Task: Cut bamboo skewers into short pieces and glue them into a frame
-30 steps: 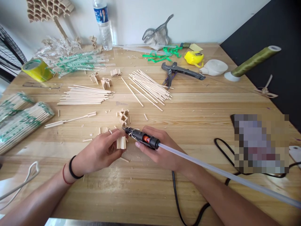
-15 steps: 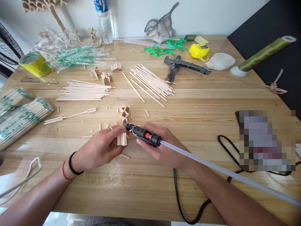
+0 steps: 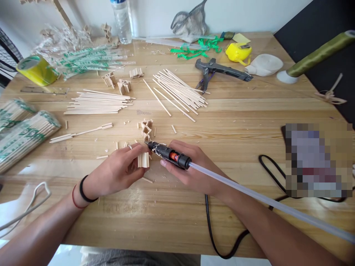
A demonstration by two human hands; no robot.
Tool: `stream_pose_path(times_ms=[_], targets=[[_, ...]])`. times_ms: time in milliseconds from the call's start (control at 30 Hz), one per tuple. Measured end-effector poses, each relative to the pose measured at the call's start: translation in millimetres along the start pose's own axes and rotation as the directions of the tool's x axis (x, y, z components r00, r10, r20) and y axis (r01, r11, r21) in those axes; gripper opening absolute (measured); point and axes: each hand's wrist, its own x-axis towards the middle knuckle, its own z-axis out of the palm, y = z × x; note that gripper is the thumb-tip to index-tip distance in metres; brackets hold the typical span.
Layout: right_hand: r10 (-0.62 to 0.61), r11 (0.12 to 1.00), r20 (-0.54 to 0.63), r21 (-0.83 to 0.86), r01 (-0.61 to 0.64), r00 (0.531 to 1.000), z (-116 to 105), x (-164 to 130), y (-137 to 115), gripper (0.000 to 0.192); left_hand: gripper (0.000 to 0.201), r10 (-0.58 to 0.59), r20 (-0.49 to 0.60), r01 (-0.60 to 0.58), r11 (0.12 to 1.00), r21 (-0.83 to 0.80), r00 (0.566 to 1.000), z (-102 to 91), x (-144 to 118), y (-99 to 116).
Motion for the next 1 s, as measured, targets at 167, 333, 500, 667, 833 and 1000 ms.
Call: stream_pose_path(times_ms=[167, 333, 500, 667, 833, 1000], targets=[[-0.011, 1.000, -0.004, -0.009, 0.011, 1.000, 0.1, -0.8, 0.6, 0.019, 0.040, 0.001, 0.002, -0.001, 1.000, -0.009, 1.000, 0.0, -0.2, -0.1], [0.004, 1.000, 0.004, -0.022, -0.004, 1.000, -0.4, -0.1, -0.8, 0.019, 0.039, -0.007, 0.004, 0.007, 1.000, 0.006, 1.000, -0.1, 0.5, 0.0], [0.007, 1.000, 0.004, -0.025, -0.007, 1.000, -0.7, 0.1, -1.5, 0.019, 0.038, -0.003, -0.003, 0.003, 1.000, 0.002, 1.000, -0.4, 0.5, 0.4], [0.024, 1.000, 0.017, -0.006, -0.024, 1.000, -0.8, 0.4, -2.9, 0.020, 0.038, -0.022, 0.015, 0.023, 1.000, -0.016, 1.000, -0.9, -0.7, 1.2], [0.015, 1.000, 0.004, -0.004, -0.015, 1.000, -0.4, 0.5, -2.1, 0.021, 0.034, -0.032, 0.000, 0.032, 0.999, 0.010, 0.999, 0.3, -1.6, 0.7], [0.010, 1.000, -0.003, -0.011, -0.010, 1.000, -0.6, 0.9, -1.9, 0.021, 0.041, -0.029, 0.011, 0.029, 1.000, -0.013, 1.000, 1.0, -2.2, -0.4]])
